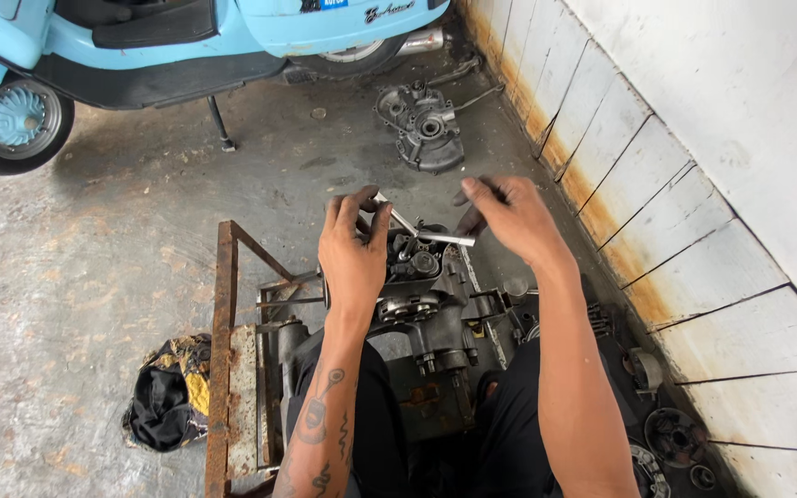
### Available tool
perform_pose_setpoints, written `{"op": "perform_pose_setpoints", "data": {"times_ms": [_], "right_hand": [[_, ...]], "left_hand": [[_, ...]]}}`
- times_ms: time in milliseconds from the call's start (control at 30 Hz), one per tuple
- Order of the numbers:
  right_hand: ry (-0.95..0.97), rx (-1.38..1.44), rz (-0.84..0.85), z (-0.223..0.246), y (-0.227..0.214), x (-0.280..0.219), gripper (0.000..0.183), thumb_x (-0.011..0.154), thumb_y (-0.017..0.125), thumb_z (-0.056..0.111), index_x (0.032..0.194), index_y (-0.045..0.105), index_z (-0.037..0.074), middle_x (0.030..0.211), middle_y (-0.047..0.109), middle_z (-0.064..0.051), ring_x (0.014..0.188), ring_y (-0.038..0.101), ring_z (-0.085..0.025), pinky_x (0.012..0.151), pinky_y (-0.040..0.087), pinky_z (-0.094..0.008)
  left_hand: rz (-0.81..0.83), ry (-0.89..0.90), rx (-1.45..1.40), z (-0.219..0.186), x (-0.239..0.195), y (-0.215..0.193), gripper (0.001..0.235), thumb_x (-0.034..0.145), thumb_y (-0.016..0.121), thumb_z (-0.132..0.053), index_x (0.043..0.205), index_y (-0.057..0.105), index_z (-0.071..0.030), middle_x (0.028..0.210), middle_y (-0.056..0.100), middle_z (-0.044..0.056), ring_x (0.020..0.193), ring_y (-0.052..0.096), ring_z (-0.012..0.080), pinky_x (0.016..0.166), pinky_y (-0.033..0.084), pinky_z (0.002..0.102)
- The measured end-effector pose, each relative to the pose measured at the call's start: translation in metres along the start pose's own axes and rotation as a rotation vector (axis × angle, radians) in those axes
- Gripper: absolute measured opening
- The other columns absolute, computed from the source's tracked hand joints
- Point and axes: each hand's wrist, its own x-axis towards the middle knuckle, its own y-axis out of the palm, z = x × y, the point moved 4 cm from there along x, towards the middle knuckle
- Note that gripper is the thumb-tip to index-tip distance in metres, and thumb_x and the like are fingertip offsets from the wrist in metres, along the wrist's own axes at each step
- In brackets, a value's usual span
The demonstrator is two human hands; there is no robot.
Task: The person sits on the floor and assembles a scooter engine block clamped in a vise. They insert small components by hand and then use a T-handle wrench to tighten bolts on the engine head.
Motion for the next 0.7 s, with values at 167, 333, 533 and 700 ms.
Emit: {"op": "perform_pose_setpoints", "data": {"times_ms": [167, 333, 533, 700], "right_hand": [[0.121, 0.105, 0.288, 0.009, 0.012, -0.016, 0.043, 0.105, 0.060, 0.038, 0.122, 0.073, 0.001, 0.086, 0.076, -0.017, 0.069, 0.063, -0.023, 0.082, 0.038, -0.037], [0.046, 0.190, 0.504, 0.019, 0.012, -0.021, 0.040, 0.105, 0.056, 0.033, 0.119, 0.072, 0.000, 0.090, 0.082, -0.020, 0.082, 0.081, -0.031, 0.115, 0.037, -0.050], [0.096, 0.091, 0.179, -0.027, 0.012, 0.012, 0.033, 0.107, 0.061, 0.034, 0.108, 0.075, 0.004, 0.078, 0.076, -0.014, 0.069, 0.074, -0.021, 0.080, 0.049, -0.036], [0.023, 0.128, 0.097, -0.024, 0.036, 0.033, 0.026, 0.108, 0.060, 0.024, 0.129, 0.069, 0.011, 0.102, 0.075, -0.013, 0.090, 0.073, -0.022, 0.081, 0.051, -0.036]], "left_hand": [[0.177, -0.018, -0.023, 0.020, 0.006, 0.032, 0.043, 0.103, 0.060, -0.006, 0.146, 0.060, -0.008, 0.109, 0.065, 0.017, 0.093, 0.069, 0.0355, 0.076, 0.058, 0.045], [0.321, -0.043, -0.153, 0.005, 0.009, 0.023, 0.054, 0.099, 0.051, 0.004, 0.152, 0.052, -0.006, 0.120, 0.062, 0.027, 0.111, 0.065, 0.0486, 0.084, 0.055, 0.054], [0.258, 0.063, -0.039, 0.006, -0.017, 0.017, 0.034, 0.098, 0.064, -0.016, 0.131, 0.072, -0.012, 0.107, 0.065, 0.015, 0.096, 0.066, 0.0385, 0.081, 0.053, 0.047], [0.395, 0.177, -0.017, -0.036, -0.039, 0.015, 0.035, 0.091, 0.076, -0.038, 0.122, 0.077, -0.021, 0.091, 0.072, 0.008, 0.089, 0.072, 0.0328, 0.078, 0.057, 0.041]]}}
